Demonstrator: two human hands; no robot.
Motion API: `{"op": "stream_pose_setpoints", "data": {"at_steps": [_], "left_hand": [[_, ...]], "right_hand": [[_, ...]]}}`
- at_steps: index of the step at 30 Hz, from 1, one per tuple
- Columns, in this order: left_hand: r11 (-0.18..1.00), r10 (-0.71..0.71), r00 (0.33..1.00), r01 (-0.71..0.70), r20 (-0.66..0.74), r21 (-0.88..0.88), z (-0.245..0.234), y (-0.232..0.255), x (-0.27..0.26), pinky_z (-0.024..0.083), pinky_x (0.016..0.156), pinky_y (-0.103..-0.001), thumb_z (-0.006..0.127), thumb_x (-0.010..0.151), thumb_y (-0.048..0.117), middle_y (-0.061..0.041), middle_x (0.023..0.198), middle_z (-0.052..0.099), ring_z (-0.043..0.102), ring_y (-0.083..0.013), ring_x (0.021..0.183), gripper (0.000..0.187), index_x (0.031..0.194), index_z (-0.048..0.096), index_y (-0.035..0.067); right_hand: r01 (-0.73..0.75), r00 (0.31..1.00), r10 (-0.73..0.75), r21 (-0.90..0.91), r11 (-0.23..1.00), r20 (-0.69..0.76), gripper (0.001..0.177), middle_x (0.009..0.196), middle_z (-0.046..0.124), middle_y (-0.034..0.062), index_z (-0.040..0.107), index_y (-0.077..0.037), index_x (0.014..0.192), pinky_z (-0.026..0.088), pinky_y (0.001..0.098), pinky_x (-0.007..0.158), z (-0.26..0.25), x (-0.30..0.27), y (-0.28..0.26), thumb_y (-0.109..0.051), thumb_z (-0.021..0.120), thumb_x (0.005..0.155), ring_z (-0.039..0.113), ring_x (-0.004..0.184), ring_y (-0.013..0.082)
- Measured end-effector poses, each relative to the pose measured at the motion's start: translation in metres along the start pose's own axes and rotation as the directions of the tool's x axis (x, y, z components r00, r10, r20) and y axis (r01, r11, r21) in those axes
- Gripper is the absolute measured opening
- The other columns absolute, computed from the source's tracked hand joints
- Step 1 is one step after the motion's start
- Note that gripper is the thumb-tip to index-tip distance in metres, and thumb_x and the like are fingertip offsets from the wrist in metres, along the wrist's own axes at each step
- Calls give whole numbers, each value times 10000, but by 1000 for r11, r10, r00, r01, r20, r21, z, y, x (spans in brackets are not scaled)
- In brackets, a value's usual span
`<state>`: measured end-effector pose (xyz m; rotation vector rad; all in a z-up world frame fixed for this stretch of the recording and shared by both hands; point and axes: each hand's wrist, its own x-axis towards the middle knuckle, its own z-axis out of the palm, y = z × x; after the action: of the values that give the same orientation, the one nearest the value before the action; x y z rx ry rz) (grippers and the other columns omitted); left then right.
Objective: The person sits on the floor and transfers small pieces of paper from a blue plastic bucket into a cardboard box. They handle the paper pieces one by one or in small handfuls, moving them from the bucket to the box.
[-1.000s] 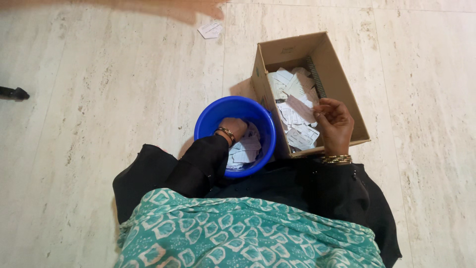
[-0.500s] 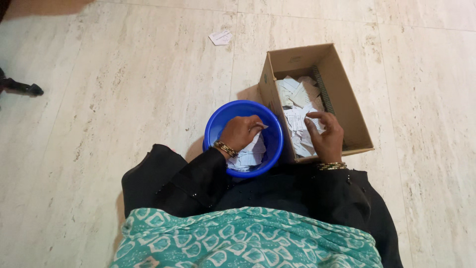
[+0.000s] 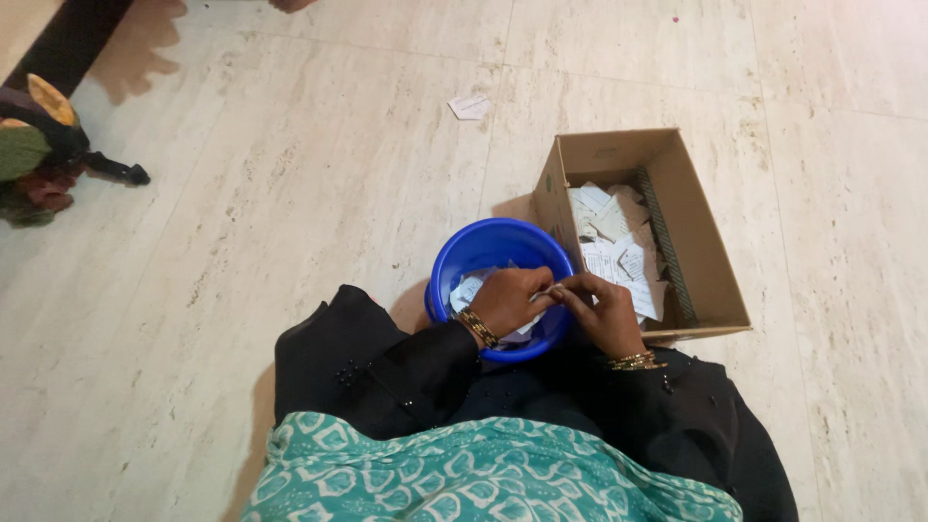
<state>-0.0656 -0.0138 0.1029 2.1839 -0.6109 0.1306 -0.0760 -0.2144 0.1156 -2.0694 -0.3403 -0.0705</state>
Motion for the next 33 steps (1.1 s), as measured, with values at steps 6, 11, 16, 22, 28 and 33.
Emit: {"op": "stream_pose_setpoints", "data": {"at_steps": [6,11,16,22,28,33], "left_hand": [[998,-35,999,35,-8,-60,-8,-4,-3,535,691,-450,721,886,281,-120,807,716,705,-326,777,198,926,676,92],[990,-134,990,132,39,52,2,-35,-10,533,699,-452,723,891,245,-112,823,731,711,-320,804,150,917,701,99],[892,-294,888,121,355,436,33,-93,-10,551,876,-478,882,709,262,-169,1107,712,683,-373,1057,442,1095,722,115],[785,-544,458,-18,703,620,93,-142,5,544,963,-484,916,685,226,-201,1309,644,636,-379,1204,801,1389,553,106],[774,-544,478,-32,689,633,104,-149,-15,557,912,-491,826,745,189,-207,1206,677,665,-386,1121,557,1259,631,94],[800,-455,639,-14,621,600,80,-127,-21,567,870,-497,751,795,159,-213,1119,705,689,-392,1051,367,1150,696,83]], "right_hand": [[97,984,-108,-81,992,-144,127,888,777,82,756,-37,1004,561,282,738,-4,0,1,-95,772,892,731,793,137],[97,903,-173,-204,974,-393,111,891,735,114,723,-40,1019,541,323,745,-16,-3,12,-98,770,938,722,818,196],[68,864,-250,-392,918,-437,125,1048,698,144,721,-44,1047,544,385,842,-32,1,29,-116,772,958,701,933,278],[6,909,-154,-357,934,-387,175,1115,693,146,734,-54,1047,557,386,823,-27,-1,34,-137,779,899,717,941,269],[-6,932,-122,-350,937,-342,180,1116,695,144,745,-70,1050,565,384,823,-26,-3,28,-146,784,891,721,951,263],[-2,939,-120,-354,935,-323,166,1087,701,127,749,-83,1039,567,388,813,-23,-4,24,-157,785,894,728,946,253]]}}
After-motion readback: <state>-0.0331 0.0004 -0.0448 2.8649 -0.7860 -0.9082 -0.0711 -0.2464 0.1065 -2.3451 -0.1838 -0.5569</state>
